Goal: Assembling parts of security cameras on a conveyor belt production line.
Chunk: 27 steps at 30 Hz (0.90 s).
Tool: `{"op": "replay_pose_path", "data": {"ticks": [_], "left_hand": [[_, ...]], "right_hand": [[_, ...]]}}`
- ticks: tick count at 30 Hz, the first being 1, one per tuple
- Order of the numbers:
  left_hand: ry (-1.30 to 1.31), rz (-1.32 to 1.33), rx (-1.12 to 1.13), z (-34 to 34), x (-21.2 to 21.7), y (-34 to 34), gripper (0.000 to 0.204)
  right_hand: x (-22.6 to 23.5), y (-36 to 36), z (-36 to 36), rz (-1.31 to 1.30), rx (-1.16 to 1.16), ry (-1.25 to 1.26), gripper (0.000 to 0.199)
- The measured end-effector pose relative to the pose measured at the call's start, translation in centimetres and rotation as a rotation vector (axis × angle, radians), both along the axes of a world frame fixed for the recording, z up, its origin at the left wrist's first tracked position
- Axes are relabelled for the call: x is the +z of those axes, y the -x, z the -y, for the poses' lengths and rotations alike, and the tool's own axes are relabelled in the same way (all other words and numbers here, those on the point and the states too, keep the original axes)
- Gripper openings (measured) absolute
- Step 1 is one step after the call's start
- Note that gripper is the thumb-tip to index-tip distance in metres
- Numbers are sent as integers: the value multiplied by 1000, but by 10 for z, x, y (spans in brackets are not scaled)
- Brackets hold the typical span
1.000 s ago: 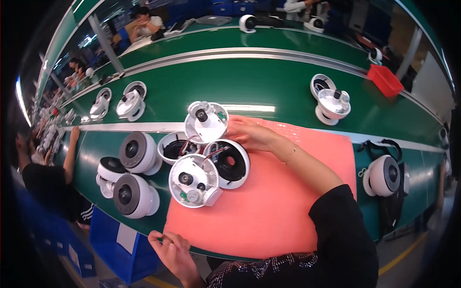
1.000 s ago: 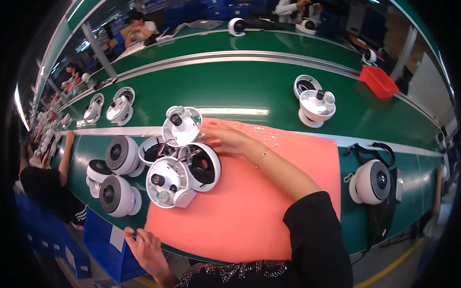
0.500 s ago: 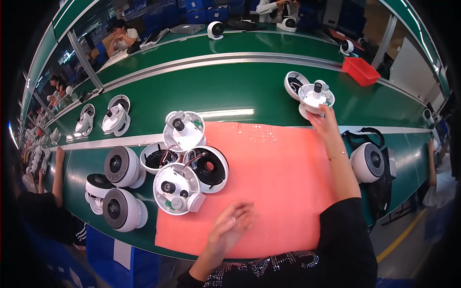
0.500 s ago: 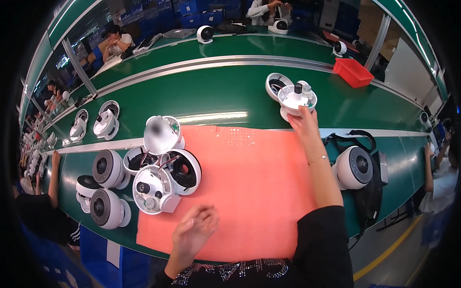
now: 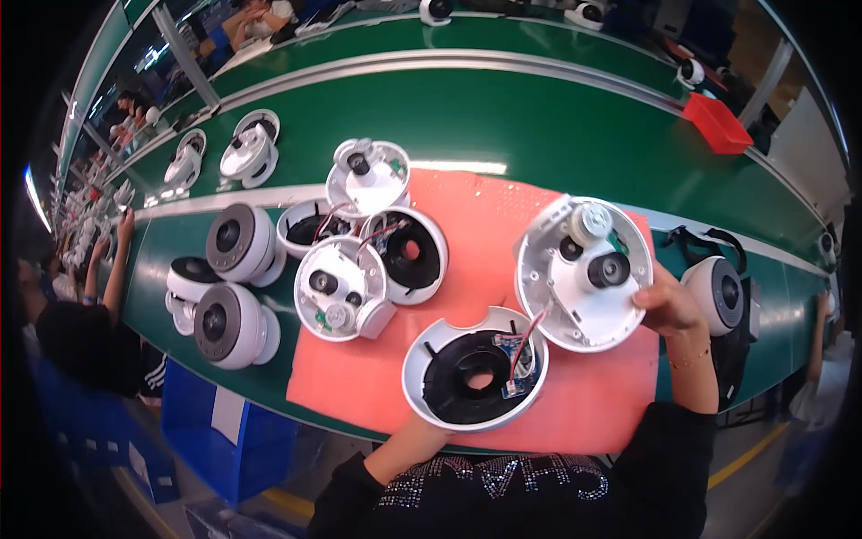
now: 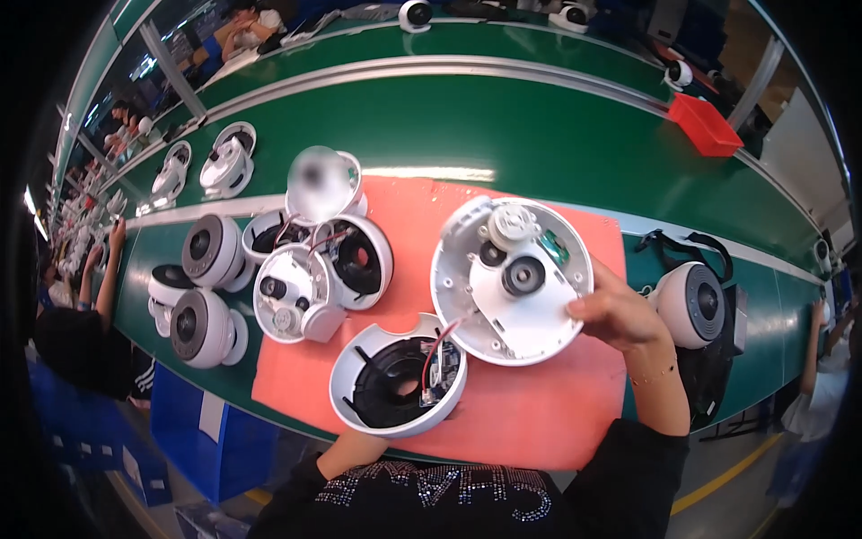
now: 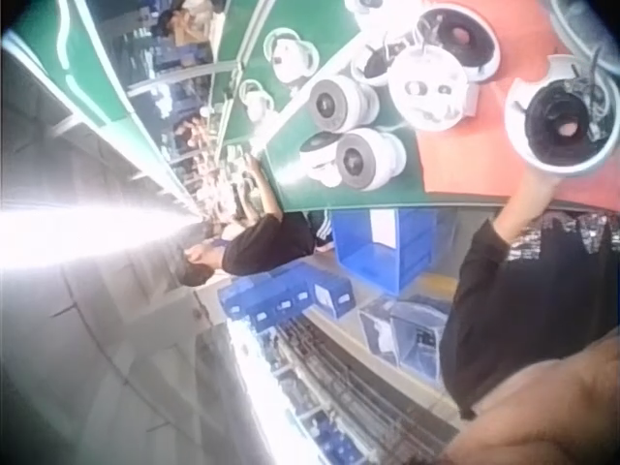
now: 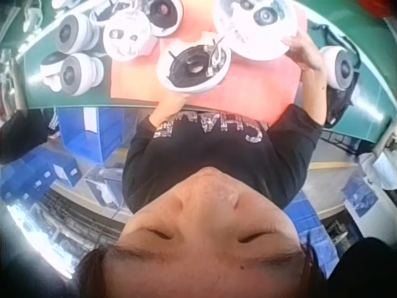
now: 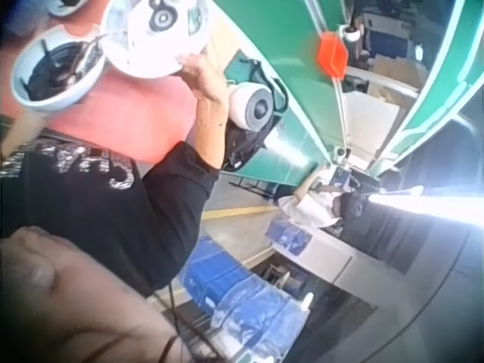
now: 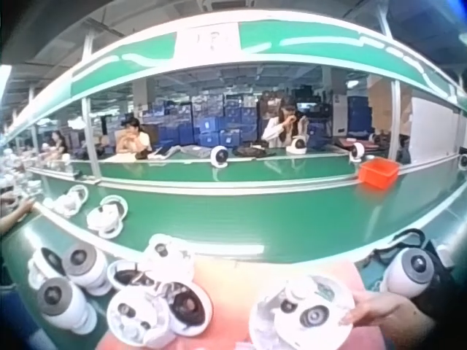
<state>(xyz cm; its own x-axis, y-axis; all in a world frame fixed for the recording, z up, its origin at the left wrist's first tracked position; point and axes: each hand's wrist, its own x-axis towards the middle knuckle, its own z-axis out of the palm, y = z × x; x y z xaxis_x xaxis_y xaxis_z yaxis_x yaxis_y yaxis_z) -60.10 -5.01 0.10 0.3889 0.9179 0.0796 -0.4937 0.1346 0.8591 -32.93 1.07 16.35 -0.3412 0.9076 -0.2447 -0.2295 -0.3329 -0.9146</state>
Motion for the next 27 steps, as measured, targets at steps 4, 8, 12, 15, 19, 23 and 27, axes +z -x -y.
{"op": "replay_pose_path", "data": {"ticks": [4, 8, 12, 15, 19, 23, 27], "left_hand": [[384, 716, -155, -4, 88, 11, 84], [348, 466, -16, 8, 100, 22, 91], [346, 330, 93, 27, 112, 40, 90], [298, 268, -33, 31, 132, 37, 101], [212, 48, -22, 33, 154, 9, 121], [280, 180, 5, 42, 148, 15, 125], [-233, -198, -221, 8, 130, 10, 88]], "right_hand": [[-24, -5, 19, 45, 38, 95, 87], [-43, -3, 34, 333, 194, -53, 91], [-3, 27, 36, 1029, 170, -585, 113], [31, 63, 66, 1055, 72, -1128, 118], [34, 97, 100, 1089, 256, -1284, 77], [43, 79, 95, 1103, 282, -960, 64], [62, 40, 92, 899, 88, -636, 66]]}}
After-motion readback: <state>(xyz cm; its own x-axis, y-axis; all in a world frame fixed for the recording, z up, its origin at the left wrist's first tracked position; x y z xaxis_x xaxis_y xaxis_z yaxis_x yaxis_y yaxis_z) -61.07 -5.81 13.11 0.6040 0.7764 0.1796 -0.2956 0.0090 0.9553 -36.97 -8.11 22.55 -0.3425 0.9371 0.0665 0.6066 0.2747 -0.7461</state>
